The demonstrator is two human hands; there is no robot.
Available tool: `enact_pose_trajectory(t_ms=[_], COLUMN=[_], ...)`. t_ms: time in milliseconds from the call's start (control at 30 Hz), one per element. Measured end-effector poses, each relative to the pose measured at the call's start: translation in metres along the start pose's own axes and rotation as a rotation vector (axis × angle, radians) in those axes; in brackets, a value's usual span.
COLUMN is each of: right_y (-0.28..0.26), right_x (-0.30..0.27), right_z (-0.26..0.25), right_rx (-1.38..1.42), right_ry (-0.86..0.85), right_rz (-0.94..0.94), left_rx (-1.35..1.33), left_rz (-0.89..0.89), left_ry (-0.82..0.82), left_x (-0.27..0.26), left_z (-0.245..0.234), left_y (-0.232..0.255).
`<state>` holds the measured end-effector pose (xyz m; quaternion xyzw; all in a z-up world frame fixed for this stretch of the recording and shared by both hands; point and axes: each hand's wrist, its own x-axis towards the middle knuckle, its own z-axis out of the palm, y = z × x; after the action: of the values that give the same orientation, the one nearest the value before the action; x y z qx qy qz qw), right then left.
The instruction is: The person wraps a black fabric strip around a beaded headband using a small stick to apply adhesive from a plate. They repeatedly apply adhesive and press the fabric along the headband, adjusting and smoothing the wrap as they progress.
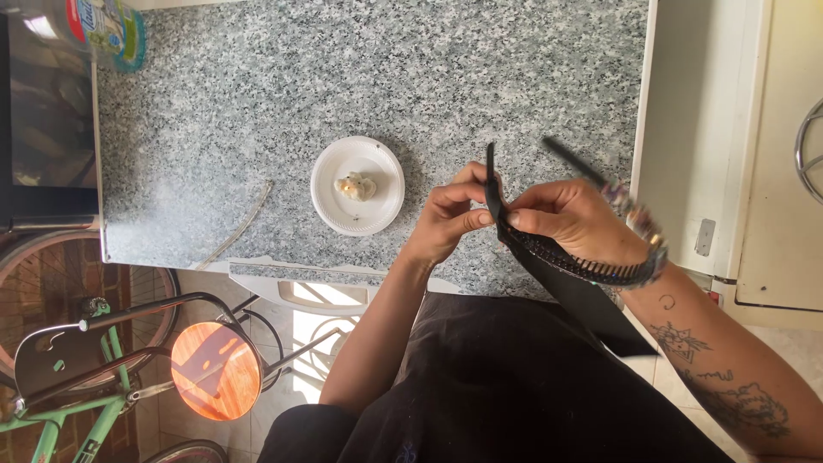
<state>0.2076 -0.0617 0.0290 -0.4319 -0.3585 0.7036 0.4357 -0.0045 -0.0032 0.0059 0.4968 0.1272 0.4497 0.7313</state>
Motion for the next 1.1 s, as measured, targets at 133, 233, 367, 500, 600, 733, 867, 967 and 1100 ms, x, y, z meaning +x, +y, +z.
enact_pose_trajectory(t_ms=[133,233,367,500,600,733,867,967,1100], right_y=[-0.003,-0.039,-0.07,-0.075,-0.081,-0.083,-0.087,-0.085,-0.083], right_x=[-0.005,-0.015,-0.019,-0.02,-0.017,-0.02,-0.021,-0.021,-0.022], right_z=[0.007,0.019,0.034,0.039,0.045,0.046,0.049,0.049,0.05], right_rx=[0.029,-0.132,-0.373,-0.496,-0.559,-0.603,-0.626,-0.637,-0.671], right_ry=[0.061,0.117,0.159,0.202,0.197,0.215,0.209,0.215,0.227], right_rz=[0.015,-0.019,-0.081,-0.079,-0.11,-0.106,-0.125,-0.124,-0.149], left_rx=[0.108,0.182,0.236,0.283,0.306,0.335,0.383,0.415,0.436], left_rz=[-0.008,-0.007,-0.024,-0.054,-0.068,-0.077,-0.049,-0.043,-0.042], left_ry=[0.067,0.108,0.131,0.149,0.156,0.151,0.161,0.168,0.194], left_x=[-0.007,-0.005,-0.002,-0.001,-0.001,0.003,0.006,0.006,0.005], left_z=[0.004,0.006,0.01,0.01,0.009,0.015,0.019,0.019,0.018], left_y=[0.003,0.005,0.009,0.009,0.01,0.02,0.024,0.023,0.015])
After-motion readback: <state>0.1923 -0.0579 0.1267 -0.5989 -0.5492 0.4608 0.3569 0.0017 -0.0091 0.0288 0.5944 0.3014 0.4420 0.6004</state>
